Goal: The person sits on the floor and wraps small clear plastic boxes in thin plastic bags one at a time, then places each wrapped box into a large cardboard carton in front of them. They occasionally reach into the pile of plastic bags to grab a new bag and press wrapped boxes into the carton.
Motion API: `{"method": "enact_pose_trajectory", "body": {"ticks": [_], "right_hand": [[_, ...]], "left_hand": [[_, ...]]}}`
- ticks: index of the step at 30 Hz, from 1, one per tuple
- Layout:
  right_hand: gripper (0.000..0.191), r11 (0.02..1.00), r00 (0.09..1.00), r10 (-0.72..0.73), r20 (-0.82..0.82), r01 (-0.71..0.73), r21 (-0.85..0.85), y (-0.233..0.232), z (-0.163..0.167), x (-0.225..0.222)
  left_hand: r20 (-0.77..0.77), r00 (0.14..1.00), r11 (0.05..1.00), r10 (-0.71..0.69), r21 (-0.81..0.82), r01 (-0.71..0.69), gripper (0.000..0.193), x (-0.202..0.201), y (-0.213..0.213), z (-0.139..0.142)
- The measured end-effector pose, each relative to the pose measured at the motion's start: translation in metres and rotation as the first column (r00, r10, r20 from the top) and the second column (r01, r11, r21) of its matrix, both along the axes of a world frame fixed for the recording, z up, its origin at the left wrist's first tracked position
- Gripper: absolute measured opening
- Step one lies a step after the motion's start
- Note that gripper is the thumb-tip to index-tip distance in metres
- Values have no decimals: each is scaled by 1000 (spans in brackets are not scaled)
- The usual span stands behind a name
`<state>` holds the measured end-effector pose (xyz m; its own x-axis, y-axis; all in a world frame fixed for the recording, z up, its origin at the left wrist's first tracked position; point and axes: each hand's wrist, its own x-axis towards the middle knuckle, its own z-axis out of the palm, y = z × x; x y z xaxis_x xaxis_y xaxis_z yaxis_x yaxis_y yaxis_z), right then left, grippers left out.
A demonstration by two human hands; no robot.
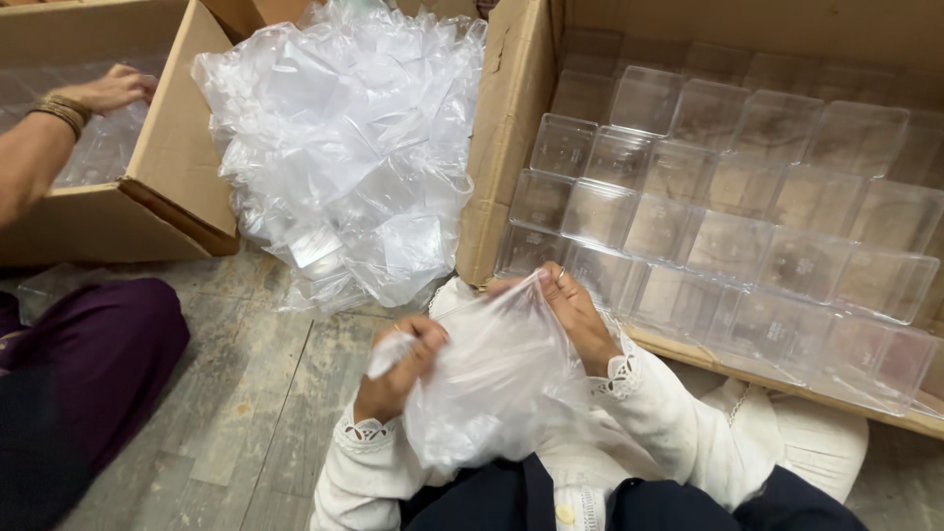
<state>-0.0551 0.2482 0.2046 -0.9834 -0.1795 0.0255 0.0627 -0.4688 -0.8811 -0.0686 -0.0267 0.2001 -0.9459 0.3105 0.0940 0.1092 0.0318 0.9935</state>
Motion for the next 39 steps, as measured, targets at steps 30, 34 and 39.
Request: {"method": "enact_pose_trajectory", "body": {"ticks": [30,34,39], "right_hand": [[18,622,897,-353,-265,436,650,91,-11,35],[20,486,842,-232,-487,534,692,63,25,25],[46,901,945,-305,-121,328,284,35,56,7]], "left_hand": [[-747,441,656,497,-9,-755,25,-369,53,17],[-585,737,930,339,91,-356,25,-235,77,26],[-178,984,995,15,100,3,38,-67,131,42]]}}
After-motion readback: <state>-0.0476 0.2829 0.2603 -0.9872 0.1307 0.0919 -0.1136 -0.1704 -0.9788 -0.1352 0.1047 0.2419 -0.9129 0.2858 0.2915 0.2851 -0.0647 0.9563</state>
